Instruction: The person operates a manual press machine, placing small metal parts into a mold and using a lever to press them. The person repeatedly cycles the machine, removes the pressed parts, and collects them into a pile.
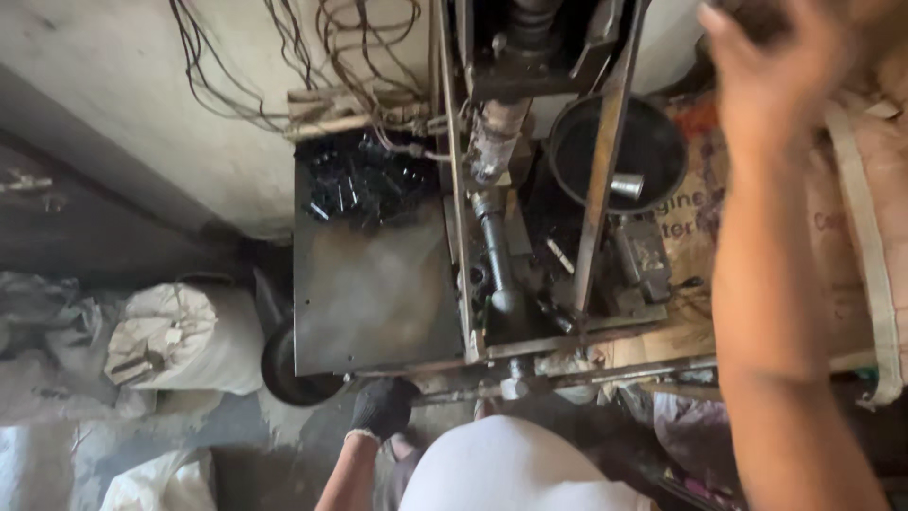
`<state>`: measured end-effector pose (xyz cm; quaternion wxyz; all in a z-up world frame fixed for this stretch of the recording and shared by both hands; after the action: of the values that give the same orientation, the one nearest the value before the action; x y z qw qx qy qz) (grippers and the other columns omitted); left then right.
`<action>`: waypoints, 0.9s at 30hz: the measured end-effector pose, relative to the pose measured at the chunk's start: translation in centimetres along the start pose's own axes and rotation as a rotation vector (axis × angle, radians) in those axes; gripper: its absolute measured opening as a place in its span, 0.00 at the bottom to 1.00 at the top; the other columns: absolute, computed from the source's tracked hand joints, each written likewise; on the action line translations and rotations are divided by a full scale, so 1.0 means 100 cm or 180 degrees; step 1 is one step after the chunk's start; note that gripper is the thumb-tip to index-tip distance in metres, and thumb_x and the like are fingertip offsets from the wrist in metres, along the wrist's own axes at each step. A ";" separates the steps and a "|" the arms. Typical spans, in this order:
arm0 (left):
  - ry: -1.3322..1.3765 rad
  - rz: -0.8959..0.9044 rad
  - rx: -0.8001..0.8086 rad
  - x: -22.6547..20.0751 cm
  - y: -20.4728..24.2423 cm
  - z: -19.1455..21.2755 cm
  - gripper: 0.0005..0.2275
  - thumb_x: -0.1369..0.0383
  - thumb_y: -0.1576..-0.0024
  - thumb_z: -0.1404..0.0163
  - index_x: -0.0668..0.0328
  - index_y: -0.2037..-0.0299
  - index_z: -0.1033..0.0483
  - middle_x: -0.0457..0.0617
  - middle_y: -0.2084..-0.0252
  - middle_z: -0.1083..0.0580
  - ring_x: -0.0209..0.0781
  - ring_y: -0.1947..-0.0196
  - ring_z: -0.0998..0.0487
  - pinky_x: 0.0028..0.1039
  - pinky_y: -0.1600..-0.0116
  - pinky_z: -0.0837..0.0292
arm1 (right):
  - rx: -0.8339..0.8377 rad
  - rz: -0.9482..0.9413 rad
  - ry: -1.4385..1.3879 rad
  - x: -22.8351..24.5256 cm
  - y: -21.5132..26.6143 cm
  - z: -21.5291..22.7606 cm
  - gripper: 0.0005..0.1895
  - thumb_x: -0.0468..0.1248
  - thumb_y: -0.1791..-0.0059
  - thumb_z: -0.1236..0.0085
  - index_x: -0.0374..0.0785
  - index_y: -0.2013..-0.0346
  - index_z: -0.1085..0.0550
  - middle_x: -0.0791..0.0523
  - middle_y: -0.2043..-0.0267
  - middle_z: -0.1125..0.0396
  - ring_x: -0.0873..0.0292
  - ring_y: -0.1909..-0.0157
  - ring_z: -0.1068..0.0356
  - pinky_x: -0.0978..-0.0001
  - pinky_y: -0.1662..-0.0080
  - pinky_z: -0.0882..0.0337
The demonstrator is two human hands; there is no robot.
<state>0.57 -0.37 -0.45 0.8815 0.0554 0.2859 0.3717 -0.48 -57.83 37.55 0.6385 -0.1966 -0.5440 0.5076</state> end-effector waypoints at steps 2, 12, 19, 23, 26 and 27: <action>0.0057 -0.0145 -0.0159 0.002 -0.001 -0.003 0.12 0.67 0.54 0.50 0.40 0.64 0.14 0.48 0.61 0.19 0.53 0.58 0.19 0.45 0.54 0.24 | -0.0408 0.0205 0.1025 -0.024 0.096 0.063 0.20 0.33 0.49 0.27 0.24 0.49 0.25 0.45 0.45 0.29 0.45 0.44 0.29 0.55 0.42 0.30; -0.0584 -0.0827 0.0910 0.020 -0.018 0.021 0.14 0.51 0.46 0.50 0.49 0.71 0.16 0.53 0.68 0.20 0.57 0.63 0.19 0.47 0.57 0.25 | -0.2054 -0.4702 -0.2577 -0.064 0.410 0.160 0.14 0.52 0.43 0.41 0.46 0.61 0.25 0.64 0.78 0.42 0.63 0.74 0.38 0.60 0.60 0.26; -0.0482 -0.1130 0.0608 0.026 -0.012 0.028 0.14 0.52 0.49 0.49 0.51 0.76 0.19 0.55 0.72 0.22 0.58 0.69 0.20 0.48 0.62 0.26 | -0.2172 -0.4486 -0.1849 -0.054 0.389 0.141 0.22 0.61 0.42 0.58 0.52 0.71 0.36 0.67 0.81 0.49 0.66 0.80 0.51 0.66 0.68 0.41; -0.0196 -0.1242 0.0671 0.044 -0.027 0.003 0.14 0.53 0.48 0.49 0.51 0.76 0.19 0.54 0.74 0.22 0.59 0.71 0.20 0.48 0.63 0.27 | -0.2266 -0.4361 -0.1898 -0.044 0.379 0.144 0.22 0.61 0.43 0.55 0.53 0.72 0.35 0.68 0.79 0.49 0.66 0.80 0.52 0.70 0.70 0.46; 0.0065 -0.1364 0.0566 0.054 -0.039 -0.042 0.12 0.55 0.50 0.48 0.50 0.76 0.19 0.53 0.74 0.22 0.59 0.71 0.21 0.48 0.63 0.26 | -0.2103 -0.4038 -0.2938 -0.038 0.380 0.164 0.18 0.56 0.42 0.55 0.53 0.71 0.36 0.67 0.74 0.45 0.67 0.76 0.47 0.68 0.66 0.44; 0.0104 -0.1361 0.0606 0.056 -0.048 -0.059 0.11 0.56 0.51 0.48 0.50 0.76 0.18 0.54 0.74 0.22 0.59 0.71 0.20 0.47 0.63 0.26 | -0.2099 -0.3990 -0.2964 -0.037 0.382 0.169 0.18 0.55 0.42 0.53 0.52 0.71 0.35 0.66 0.72 0.44 0.67 0.75 0.46 0.68 0.65 0.44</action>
<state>3.51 -0.58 -9.40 0.9263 0.0705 0.3391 0.1487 -31.79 -50.50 10.58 0.4227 0.1943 -0.8800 -0.0958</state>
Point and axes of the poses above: each hand's wrist, its own y-axis away from the middle knuckle, its own z-axis out of the back of the hand, x = y × z, the point moved 1 cm from there along -y, towards the middle knuckle
